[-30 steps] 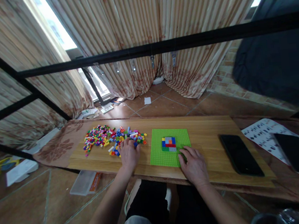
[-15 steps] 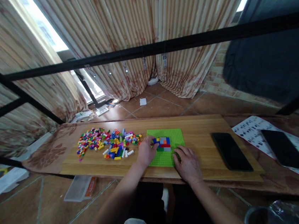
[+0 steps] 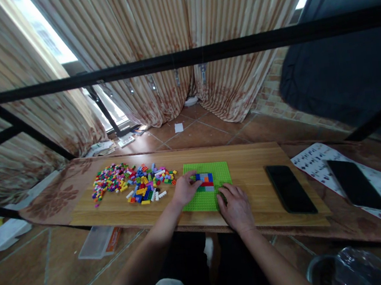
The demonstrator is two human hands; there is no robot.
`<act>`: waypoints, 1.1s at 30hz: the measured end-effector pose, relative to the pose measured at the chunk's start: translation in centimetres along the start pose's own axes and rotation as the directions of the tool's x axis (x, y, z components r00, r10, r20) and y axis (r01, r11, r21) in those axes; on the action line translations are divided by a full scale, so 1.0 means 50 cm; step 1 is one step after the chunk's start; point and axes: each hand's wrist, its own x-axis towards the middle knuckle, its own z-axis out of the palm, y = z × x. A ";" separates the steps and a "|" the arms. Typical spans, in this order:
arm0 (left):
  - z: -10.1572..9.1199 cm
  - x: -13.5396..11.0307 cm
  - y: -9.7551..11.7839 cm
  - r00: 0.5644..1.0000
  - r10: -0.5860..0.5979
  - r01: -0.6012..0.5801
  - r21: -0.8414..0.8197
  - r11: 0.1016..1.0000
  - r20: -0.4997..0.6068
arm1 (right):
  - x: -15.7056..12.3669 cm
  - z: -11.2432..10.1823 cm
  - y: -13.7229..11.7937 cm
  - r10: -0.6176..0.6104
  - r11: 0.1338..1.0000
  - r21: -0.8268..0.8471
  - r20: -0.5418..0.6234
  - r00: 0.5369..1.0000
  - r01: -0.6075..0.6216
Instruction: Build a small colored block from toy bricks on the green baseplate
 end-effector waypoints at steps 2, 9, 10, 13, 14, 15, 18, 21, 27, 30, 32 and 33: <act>-0.002 0.003 -0.007 1.000 -0.008 0.006 -0.057 0.998 -0.029 | 0.000 0.000 0.000 0.002 1.000 0.000 0.001 1.000 -0.002; 0.001 0.022 -0.033 0.994 -0.071 0.057 -0.156 0.986 -0.081 | 0.000 -0.003 -0.002 0.000 1.000 0.010 -0.015 1.000 0.000; 0.002 0.023 -0.034 0.994 -0.072 0.058 -0.158 0.986 -0.084 | 0.000 -0.002 -0.002 -0.001 1.000 0.010 -0.016 1.000 0.001; 0.003 0.022 -0.033 0.994 -0.067 0.052 -0.157 0.986 -0.087 | -0.001 -0.002 -0.001 -0.002 1.000 0.006 -0.008 1.000 0.002; 0.003 0.021 -0.032 0.994 -0.064 0.050 -0.154 0.987 -0.087 | -0.001 -0.002 -0.001 0.000 1.000 0.006 -0.004 1.000 0.000; 0.004 0.021 -0.030 0.994 -0.062 0.048 -0.151 0.987 -0.086 | -0.001 -0.002 -0.001 0.003 1.000 0.006 -0.001 1.000 -0.003; 0.004 0.020 -0.027 0.994 -0.058 0.046 -0.137 0.990 -0.087 | -0.001 -0.003 -0.002 0.011 1.000 0.008 0.003 1.000 -0.011; 0.005 0.019 -0.025 0.994 -0.055 0.045 -0.116 0.992 -0.089 | 0.000 -0.002 -0.001 0.009 1.000 0.006 0.005 1.000 -0.009; 0.006 0.011 -0.020 0.996 -0.043 0.038 -0.064 0.997 -0.082 | 0.000 -0.001 0.000 0.006 1.000 0.013 -0.004 1.000 -0.006; 0.004 0.007 -0.016 0.997 -0.029 0.027 -0.031 0.999 -0.067 | 0.000 -0.001 0.001 0.004 1.000 0.018 -0.006 1.000 -0.004; 0.003 0.005 -0.015 0.999 -0.010 0.011 0.013 1.000 -0.036 | 0.000 -0.001 0.001 0.004 1.000 0.017 -0.004 1.000 -0.004; 0.003 0.005 -0.014 1.000 0.002 -0.001 0.040 0.999 -0.017 | 0.000 -0.001 0.001 0.004 1.000 0.015 -0.003 1.000 -0.004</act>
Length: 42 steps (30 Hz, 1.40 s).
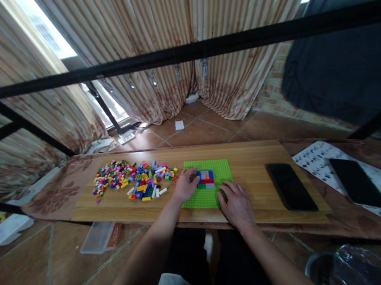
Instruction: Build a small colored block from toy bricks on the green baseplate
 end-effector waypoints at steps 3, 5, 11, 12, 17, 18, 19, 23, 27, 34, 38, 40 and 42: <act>0.000 0.000 0.001 0.999 0.028 -0.030 0.058 0.998 0.040 | 0.000 0.000 0.000 -0.003 1.000 -0.005 -0.003 1.000 0.003; 0.002 0.001 -0.001 0.999 0.026 -0.028 0.058 0.998 0.047 | -0.001 0.001 0.000 -0.006 1.000 -0.007 -0.003 1.000 0.006; 0.014 0.008 -0.021 0.996 -0.046 0.035 -0.142 0.989 -0.071 | 0.001 -0.002 -0.002 -0.001 1.000 -0.008 -0.001 1.000 0.001; 0.016 0.009 -0.024 0.994 -0.058 0.043 -0.160 0.986 -0.088 | 0.001 -0.003 -0.002 0.000 1.000 -0.004 -0.001 1.000 0.000; 0.011 0.000 -0.017 0.983 -0.099 0.058 -0.246 0.967 -0.157 | 0.000 -0.002 -0.001 -0.007 1.000 -0.010 -0.001 1.000 0.007; 0.007 -0.008 -0.013 0.978 -0.102 0.052 -0.263 0.963 -0.181 | -0.001 -0.001 0.000 -0.011 1.000 -0.013 -0.002 1.000 0.011; 0.001 -0.018 -0.009 0.973 -0.101 0.042 -0.273 0.961 -0.208 | -0.001 -0.001 0.001 -0.015 1.000 -0.016 -0.005 1.000 0.015; -0.038 -0.080 -0.012 0.959 -0.059 0.016 -0.156 0.988 -0.277 | -0.004 0.002 0.006 -0.037 0.999 -0.026 -0.013 0.999 0.037; -0.092 -0.149 -0.040 0.961 -0.049 0.076 0.088 0.993 -0.274 | -0.005 0.006 0.013 -0.056 0.998 -0.037 -0.023 0.998 0.055; -0.122 -0.187 -0.079 0.960 -0.112 0.153 0.144 0.978 -0.256 | -0.011 0.013 0.028 -0.105 0.992 -0.075 -0.029 0.994 0.103; -0.140 -0.210 -0.104 0.956 -0.088 0.114 0.078 0.990 -0.280 | -0.013 0.018 0.038 -0.127 0.988 -0.098 -0.032 0.991 0.123; -0.159 -0.225 -0.122 0.933 -0.092 0.128 0.081 0.988 -0.349 | -0.014 0.019 0.042 -0.132 0.986 -0.110 -0.024 0.991 0.128; -0.179 -0.237 -0.139 0.901 -0.108 0.163 0.096 0.982 -0.420 | -0.014 0.019 0.043 -0.133 0.984 -0.120 -0.022 0.991 0.129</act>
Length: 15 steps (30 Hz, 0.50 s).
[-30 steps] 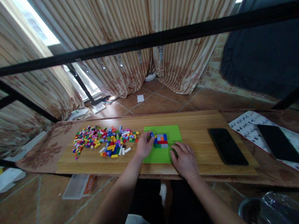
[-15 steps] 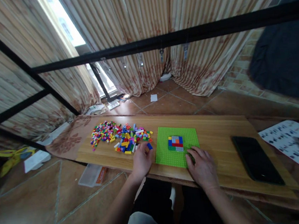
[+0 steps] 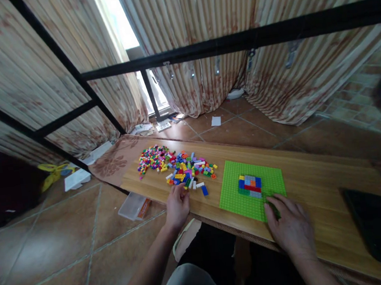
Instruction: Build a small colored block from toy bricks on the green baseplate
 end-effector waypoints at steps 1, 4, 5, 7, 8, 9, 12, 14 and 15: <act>-0.008 0.002 -0.009 1.000 -0.010 0.010 0.019 1.000 -0.024 | 0.000 -0.001 0.000 -0.001 1.000 -0.003 0.000 1.000 0.001; -0.018 0.013 -0.024 1.000 -0.004 0.005 0.080 0.997 -0.015 | 0.001 -0.004 -0.002 -0.007 1.000 -0.006 0.004 1.000 0.007; -0.017 0.017 -0.025 1.000 0.004 -0.004 0.096 0.995 0.003 | 0.001 -0.005 -0.002 -0.007 1.000 -0.007 0.008 1.000 0.008; -0.012 0.025 -0.023 1.000 0.011 -0.015 0.122 0.992 0.028 | 0.002 -0.006 -0.003 -0.004 1.000 -0.003 0.012 1.000 0.004; -0.009 0.028 -0.020 0.999 0.010 -0.014 0.133 0.991 0.034 | 0.002 -0.006 -0.003 -0.001 1.000 -0.001 0.013 1.000 0.001; -0.005 0.031 -0.017 0.999 0.006 -0.011 0.145 0.989 0.036 | 0.002 -0.006 -0.003 0.000 1.000 0.001 0.016 1.000 0.000; 0.002 0.038 -0.008 0.999 -0.012 0.005 0.185 0.983 0.038 | 0.001 -0.006 -0.004 0.009 1.000 0.001 0.020 1.000 -0.009; 0.004 0.040 -0.003 0.999 -0.016 0.007 0.214 0.977 0.044 | 0.001 -0.006 -0.005 0.015 1.000 0.006 0.019 1.000 -0.015; 0.004 0.041 -0.002 0.999 -0.017 0.007 0.229 0.973 0.043 | 0.001 -0.006 -0.006 0.017 1.000 0.010 0.017 1.000 -0.017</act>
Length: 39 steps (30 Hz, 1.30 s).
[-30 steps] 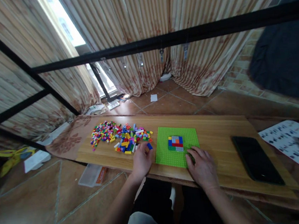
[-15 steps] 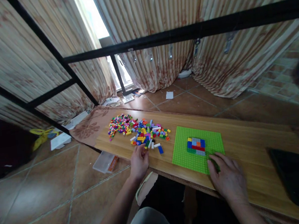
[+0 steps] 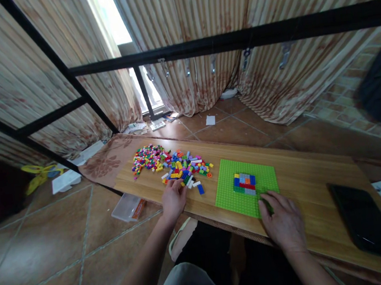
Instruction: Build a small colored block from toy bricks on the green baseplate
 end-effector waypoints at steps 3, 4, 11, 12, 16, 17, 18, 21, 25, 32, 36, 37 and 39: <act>0.001 0.003 0.005 1.000 -0.013 0.014 0.037 0.999 -0.021 | 0.000 -0.002 -0.004 0.002 1.000 0.008 -0.004 1.000 -0.002; 0.002 0.005 0.006 0.999 -0.021 0.022 0.045 0.999 -0.028 | 0.001 -0.003 -0.005 0.000 1.000 0.010 -0.003 1.000 0.000; 0.013 0.014 0.020 0.999 -0.039 0.041 0.074 0.996 -0.031 | 0.002 -0.003 -0.005 -0.010 1.000 -0.005 0.002 1.000 0.010; 0.014 0.015 0.021 0.999 -0.039 0.041 0.072 0.997 -0.035 | 0.002 -0.002 -0.003 -0.009 1.000 -0.003 0.000 1.000 0.009; 0.017 0.013 0.022 0.996 -0.048 0.049 0.018 0.999 -0.078 | 0.001 0.003 0.000 -0.011 1.000 0.002 -0.008 1.000 0.011; 0.016 0.012 0.023 0.994 -0.050 0.049 -0.009 0.999 -0.098 | 0.001 0.003 0.000 -0.010 1.000 0.001 -0.009 1.000 0.010; 0.013 0.011 0.023 0.991 -0.050 0.045 -0.042 0.998 -0.121 | 0.001 0.003 -0.001 -0.008 1.000 -0.001 -0.011 1.000 0.008; 0.001 0.009 0.031 0.981 -0.063 0.033 -0.163 0.986 -0.181 | 0.003 0.000 -0.007 0.010 1.000 -0.001 -0.012 1.000 -0.010; -0.018 0.006 0.060 0.984 -0.133 0.072 -0.407 0.910 -0.122 | 0.007 -0.006 -0.017 0.035 0.999 0.019 -0.011 0.999 -0.035; -0.002 -0.002 0.109 0.994 -0.077 0.110 -0.664 0.740 0.078 | 0.012 -0.014 -0.027 0.060 0.998 0.031 -0.004 0.998 -0.060; 0.017 -0.006 0.109 0.995 -0.032 0.089 -0.682 0.726 0.097 | 0.013 -0.016 -0.028 0.056 0.998 0.040 -0.003 0.998 -0.056; 0.019 -0.007 0.107 0.995 -0.028 0.085 -0.671 0.736 0.095 | 0.013 -0.016 -0.028 0.058 0.998 0.040 -0.003 0.998 -0.057; 0.020 -0.008 0.103 0.996 -0.019 0.073 -0.642 0.763 0.091 | 0.014 -0.015 -0.028 0.063 0.997 0.035 -0.001 0.998 -0.063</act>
